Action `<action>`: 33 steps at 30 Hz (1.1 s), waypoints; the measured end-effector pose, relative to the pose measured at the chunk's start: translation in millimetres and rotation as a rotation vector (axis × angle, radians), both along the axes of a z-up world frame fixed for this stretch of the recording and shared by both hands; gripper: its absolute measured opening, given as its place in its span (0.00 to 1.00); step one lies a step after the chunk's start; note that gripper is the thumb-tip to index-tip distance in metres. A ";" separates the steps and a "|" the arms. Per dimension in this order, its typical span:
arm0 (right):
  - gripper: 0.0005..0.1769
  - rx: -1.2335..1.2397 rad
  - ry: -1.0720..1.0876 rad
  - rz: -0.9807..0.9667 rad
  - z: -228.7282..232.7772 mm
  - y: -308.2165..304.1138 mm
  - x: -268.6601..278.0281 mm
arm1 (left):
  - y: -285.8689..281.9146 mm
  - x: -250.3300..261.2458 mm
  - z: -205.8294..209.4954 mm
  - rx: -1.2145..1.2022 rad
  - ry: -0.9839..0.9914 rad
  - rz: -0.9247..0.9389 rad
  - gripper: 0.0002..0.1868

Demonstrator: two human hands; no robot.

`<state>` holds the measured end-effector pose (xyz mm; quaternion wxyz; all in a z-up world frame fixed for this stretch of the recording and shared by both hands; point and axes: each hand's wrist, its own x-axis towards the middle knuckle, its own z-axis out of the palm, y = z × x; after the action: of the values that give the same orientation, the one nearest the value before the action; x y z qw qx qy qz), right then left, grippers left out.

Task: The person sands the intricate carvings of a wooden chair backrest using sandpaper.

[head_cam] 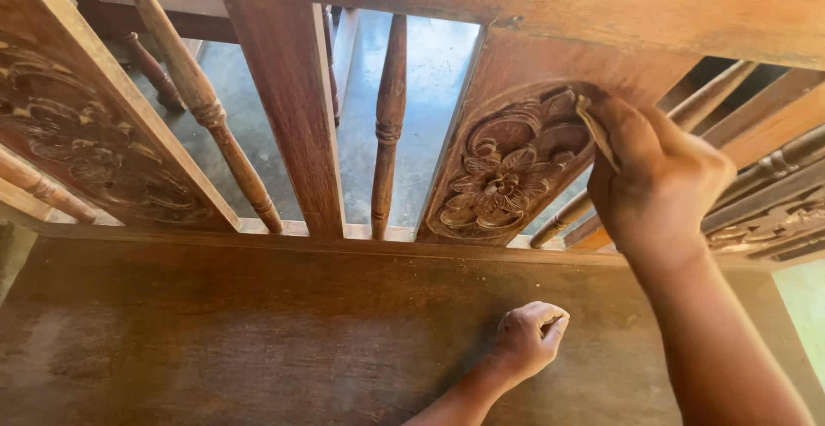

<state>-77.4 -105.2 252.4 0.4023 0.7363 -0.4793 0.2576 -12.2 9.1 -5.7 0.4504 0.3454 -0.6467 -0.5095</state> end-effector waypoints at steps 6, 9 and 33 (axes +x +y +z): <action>0.04 0.332 0.079 -0.354 -34.3 37.0 -18.9 | 3.1 0.2 3.8 0.004 0.006 -0.014 0.03; 0.01 0.346 -0.318 -0.056 -8.6 48.0 -2.7 | 6.7 -3.1 -2.2 -0.015 -0.049 -0.021 0.03; 0.04 0.076 -0.091 -0.018 -11.5 21.4 -27.7 | 14.3 -7.8 -5.2 -0.109 -0.119 -0.104 0.03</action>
<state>-105.1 -83.9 240.9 0.3541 0.7341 -0.5131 0.2690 -20.1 23.3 -10.8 0.4023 0.3162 -0.7160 -0.4748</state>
